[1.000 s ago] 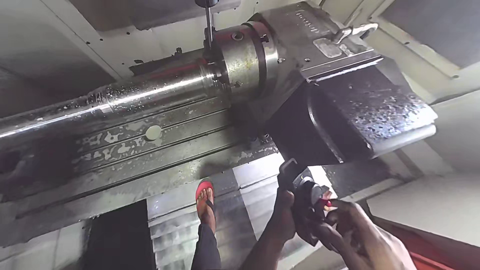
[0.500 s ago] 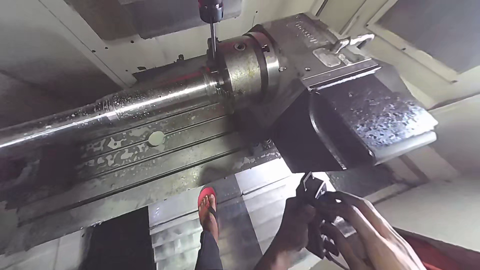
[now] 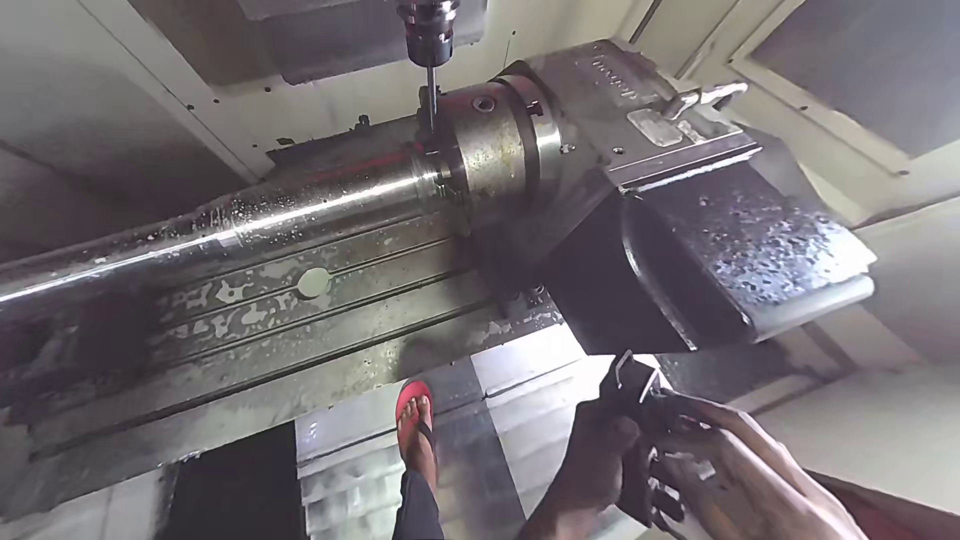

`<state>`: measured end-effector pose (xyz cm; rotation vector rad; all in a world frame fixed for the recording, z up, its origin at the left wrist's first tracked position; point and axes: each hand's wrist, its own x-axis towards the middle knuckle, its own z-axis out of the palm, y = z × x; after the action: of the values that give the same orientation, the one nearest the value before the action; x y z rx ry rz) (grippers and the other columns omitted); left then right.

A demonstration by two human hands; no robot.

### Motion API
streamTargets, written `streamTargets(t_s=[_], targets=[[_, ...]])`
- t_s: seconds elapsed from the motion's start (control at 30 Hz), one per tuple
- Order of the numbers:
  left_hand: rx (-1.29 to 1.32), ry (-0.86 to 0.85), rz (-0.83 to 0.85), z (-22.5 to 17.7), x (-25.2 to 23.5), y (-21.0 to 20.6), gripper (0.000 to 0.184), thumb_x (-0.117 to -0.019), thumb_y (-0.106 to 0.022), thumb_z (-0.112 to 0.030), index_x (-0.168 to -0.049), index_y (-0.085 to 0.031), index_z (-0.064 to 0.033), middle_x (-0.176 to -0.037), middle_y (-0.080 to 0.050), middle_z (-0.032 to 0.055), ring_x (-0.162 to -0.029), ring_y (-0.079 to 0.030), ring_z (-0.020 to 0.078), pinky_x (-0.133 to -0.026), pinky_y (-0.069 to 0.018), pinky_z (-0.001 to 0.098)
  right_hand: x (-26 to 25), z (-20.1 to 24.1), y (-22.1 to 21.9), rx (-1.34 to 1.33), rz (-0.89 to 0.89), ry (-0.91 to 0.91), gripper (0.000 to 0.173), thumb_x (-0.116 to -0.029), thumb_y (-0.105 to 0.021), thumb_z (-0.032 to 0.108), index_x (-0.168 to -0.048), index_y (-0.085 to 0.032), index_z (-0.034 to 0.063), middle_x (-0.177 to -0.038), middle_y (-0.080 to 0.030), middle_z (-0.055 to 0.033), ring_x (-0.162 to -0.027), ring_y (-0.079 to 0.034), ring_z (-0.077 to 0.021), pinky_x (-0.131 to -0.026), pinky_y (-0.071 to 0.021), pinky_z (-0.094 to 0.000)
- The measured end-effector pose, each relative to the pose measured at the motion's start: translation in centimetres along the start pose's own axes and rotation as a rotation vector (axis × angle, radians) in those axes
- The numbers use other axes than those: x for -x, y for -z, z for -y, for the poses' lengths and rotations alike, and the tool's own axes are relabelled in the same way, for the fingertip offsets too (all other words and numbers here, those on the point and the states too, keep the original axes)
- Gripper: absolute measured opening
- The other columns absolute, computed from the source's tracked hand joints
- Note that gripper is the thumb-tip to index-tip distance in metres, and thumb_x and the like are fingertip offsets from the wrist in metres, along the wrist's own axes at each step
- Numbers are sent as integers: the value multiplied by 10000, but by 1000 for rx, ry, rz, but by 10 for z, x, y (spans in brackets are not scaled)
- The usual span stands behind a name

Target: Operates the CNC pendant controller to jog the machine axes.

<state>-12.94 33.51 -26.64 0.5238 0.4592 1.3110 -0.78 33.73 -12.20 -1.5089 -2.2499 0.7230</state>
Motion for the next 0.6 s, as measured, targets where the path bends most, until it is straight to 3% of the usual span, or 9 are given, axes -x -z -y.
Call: streamTargets(t_s=[0.07,0.1,0.2,0.27,0.33,0.43,0.47,0.53,0.6], targets=[[14,15,4,0,-1,-1,524,-876,-648,-677,-979,-718,-167,-823,-723,-89,-719,-670,-16,-694,-566,203,-2,-3,2,16,-86,-51,296,-988,-681,282,-1113,-689,14,-1202,-661,-246,-1075,-660,-327,-910,-548,-472],[19,28,0,0,-1,-2,534,-865,-655,-684,-982,-715,-167,-828,-728,-84,-726,-677,-10,-698,-571,209,-2,-4,2,55,-87,-122,380,-988,-678,339,-1161,-677,1,-1139,-680,-241,-1002,-675,-341,-850,-554,-503],[17,36,-11,-2,-3,-2,548,-860,-668,-676,-989,-711,-145,-840,-736,-71,-739,-688,3,-709,-578,225,-1,-5,2,76,35,-249,470,-1036,-595,399,-1278,-604,-4,-988,-736,-196,-798,-729,-329,-713,-592,-547],[10,26,-24,-1,-3,-2,546,-865,-657,-683,-987,-707,-153,-842,-729,-85,-746,-681,-13,-715,-572,213,-1,-1,2,84,88,-191,449,-1023,-613,299,-1328,-584,-28,-1138,-687,-248,-852,-714,-359,-740,-592,-539],[0,24,-26,-2,-5,-3,545,-860,-652,-695,-979,-711,-166,-839,-722,-102,-748,-670,-31,-716,-562,199,-3,0,5,87,87,-76,313,-997,-617,211,-1216,-647,-10,-1305,-605,-288,-997,-685,-378,-835,-576,-513],[17,27,-8,-1,-8,-3,529,-857,-667,-683,-969,-715,-168,-815,-722,-94,-716,-669,-22,-688,-563,199,-6,-2,8,-37,-20,30,203,-979,-651,179,-1054,-665,-9,-1256,-613,-297,-1114,-637,-337,-938,-537,-439],[26,26,4,0,-9,-3,530,-862,-670,-674,-971,-718,-158,-812,-725,-82,-707,-673,-11,-680,-567,206,-7,-4,8,-29,-61,-4,266,-974,-692,229,-1079,-657,-13,-1212,-628,-278,-1094,-643,-312,-931,-548,-420],[-6,14,16,0,-11,-3,582,-869,-642,-697,-971,-714,-128,-813,-724,-66,-713,-673,-3,-688,-568,216,-8,-6,5,49,-50,-162,476,-955,-726,364,-1221,-632,-18,-1131,-663,-245,-914,-681,-310,-785,-578,-477],[-24,6,8,-2,-13,-4,590,-871,-631,-704,-951,-710,-125,-810,-721,-73,-723,-670,-15,-702,-563,208,-9,-9,1,41,59,-275,571,-990,-670,410,-1366,-542,0,-1110,-707,-210,-874,-723,-323,-761,-597,-537]])
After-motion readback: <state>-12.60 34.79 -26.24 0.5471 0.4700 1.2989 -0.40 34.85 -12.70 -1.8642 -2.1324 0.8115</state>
